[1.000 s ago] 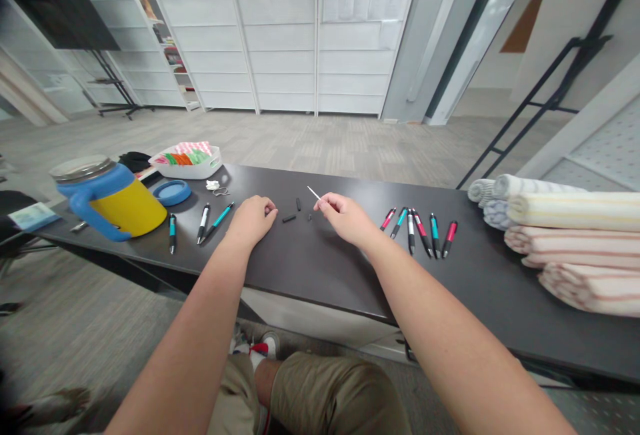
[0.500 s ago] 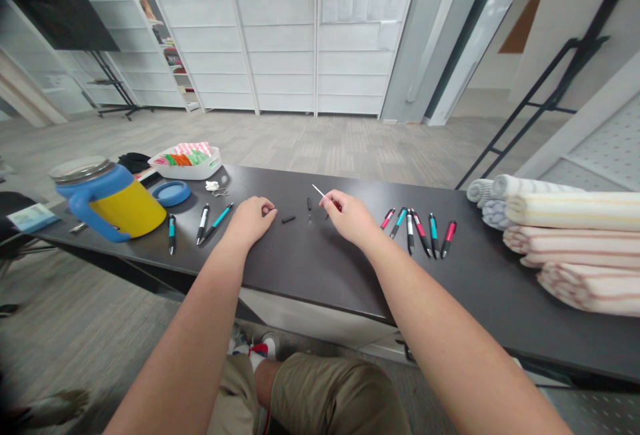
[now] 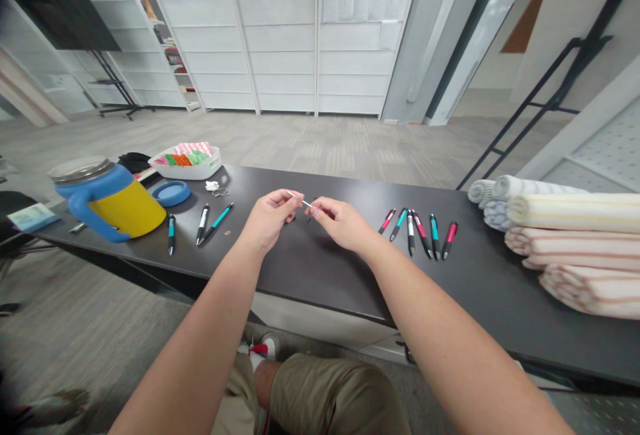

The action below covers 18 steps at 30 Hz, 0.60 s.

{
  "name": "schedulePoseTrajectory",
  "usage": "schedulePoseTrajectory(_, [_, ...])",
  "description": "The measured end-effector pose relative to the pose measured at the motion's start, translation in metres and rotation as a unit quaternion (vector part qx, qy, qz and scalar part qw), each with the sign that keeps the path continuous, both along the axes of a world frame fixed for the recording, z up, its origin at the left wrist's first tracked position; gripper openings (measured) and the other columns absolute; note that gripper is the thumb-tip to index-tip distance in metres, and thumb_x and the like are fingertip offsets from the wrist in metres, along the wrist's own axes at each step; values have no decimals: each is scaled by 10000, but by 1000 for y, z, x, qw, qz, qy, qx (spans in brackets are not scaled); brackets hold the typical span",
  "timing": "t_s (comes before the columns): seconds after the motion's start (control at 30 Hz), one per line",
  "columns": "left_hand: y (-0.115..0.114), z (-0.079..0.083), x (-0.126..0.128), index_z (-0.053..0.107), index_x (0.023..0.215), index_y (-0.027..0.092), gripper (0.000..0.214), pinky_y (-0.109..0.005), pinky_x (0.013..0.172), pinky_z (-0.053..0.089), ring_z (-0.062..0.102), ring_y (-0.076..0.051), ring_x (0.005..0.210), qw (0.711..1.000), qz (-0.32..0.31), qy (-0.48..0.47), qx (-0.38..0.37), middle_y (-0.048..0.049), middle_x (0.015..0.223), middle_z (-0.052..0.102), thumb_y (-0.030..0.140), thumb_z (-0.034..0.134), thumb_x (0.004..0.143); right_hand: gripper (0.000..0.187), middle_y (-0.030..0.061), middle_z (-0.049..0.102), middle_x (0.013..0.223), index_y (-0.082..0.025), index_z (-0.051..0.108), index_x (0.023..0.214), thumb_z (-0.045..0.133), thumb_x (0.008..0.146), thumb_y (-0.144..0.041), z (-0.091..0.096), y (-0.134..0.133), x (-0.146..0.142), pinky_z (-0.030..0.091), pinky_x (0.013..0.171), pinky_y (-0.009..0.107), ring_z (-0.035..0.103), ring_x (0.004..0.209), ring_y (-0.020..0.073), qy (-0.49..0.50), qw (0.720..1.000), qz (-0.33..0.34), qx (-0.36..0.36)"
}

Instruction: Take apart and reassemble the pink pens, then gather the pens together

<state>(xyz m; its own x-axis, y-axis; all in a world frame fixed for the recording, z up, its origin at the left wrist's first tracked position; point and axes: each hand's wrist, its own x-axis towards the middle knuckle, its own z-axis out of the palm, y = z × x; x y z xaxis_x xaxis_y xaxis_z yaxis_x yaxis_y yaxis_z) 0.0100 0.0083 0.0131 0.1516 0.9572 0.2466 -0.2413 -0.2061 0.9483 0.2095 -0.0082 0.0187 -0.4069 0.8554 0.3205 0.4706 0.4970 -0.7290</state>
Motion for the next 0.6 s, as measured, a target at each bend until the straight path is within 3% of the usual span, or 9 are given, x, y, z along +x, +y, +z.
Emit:
schedulePoseTrajectory(0.1, [10, 6, -23, 733, 913, 170, 301, -198, 549, 392, 522, -70, 608, 994, 79, -66, -23, -28, 840, 716, 405, 849, 765, 352, -5, 632, 768, -220, 719, 1076, 491, 1026, -484, 2, 1, 2, 404, 671, 291, 531, 679, 157, -7, 999, -49, -17])
schedulePoseTrajectory(0.17, [17, 7, -45, 718, 918, 168, 306, -195, 562, 411, 537, -73, 614, 987, 147, -57, -16, -42, 860, 739, 407, 839, 769, 327, 7, 663, 796, -219, 690, 1058, 505, 1012, -485, 1, 4, 3, 420, 683, 300, 567, 706, 171, -5, 996, -91, -23])
schedulePoseTrajectory(0.3, [21, 4, -85, 730, 1000, 167, 291, -247, 661, 496, 640, -131, 691, 954, 267, 132, 17, -80, 910, 787, 422, 744, 861, 270, 35, 705, 845, -213, 610, 1023, 507, 998, -462, -6, 11, 8, 443, 701, 317, 616, 741, 191, -9, 985, -169, -38])
schedulePoseTrajectory(0.33, [20, 2, -91, 738, 1009, 175, 254, -271, 708, 514, 669, -154, 732, 935, 278, 219, 20, -80, 916, 793, 394, 715, 883, 261, 37, 708, 848, -211, 597, 1032, 491, 1003, -449, -8, 13, 10, 448, 699, 317, 618, 734, 189, -7, 983, -177, -45])
schedulePoseTrajectory(0.43, [13, 0, -100, 767, 968, 212, 147, -328, 837, 529, 713, -216, 854, 838, 283, 466, 26, -66, 920, 796, 282, 661, 894, 258, 34, 714, 852, -208, 601, 1065, 439, 1016, -403, -10, 17, 17, 461, 686, 308, 616, 709, 176, -6, 980, -186, -64])
schedulePoseTrajectory(0.5, [9, -1, -98, 775, 939, 233, 149, -343, 877, 529, 718, -242, 912, 784, 264, 562, 24, -65, 950, 798, 242, 634, 892, 263, 40, 733, 880, -207, 645, 1077, 453, 1005, -373, -7, 19, 24, 471, 695, 307, 630, 729, 177, -24, 981, -186, -58])
schedulePoseTrajectory(0.6, [6, -2, -92, 778, 921, 251, 152, -358, 911, 533, 712, -265, 979, 741, 240, 626, 26, -81, 1027, 793, 251, 628, 896, 251, 59, 773, 975, -220, 740, 1048, 546, 968, -358, -1, 18, 35, 485, 748, 326, 662, 806, 195, -87, 982, -165, -26])
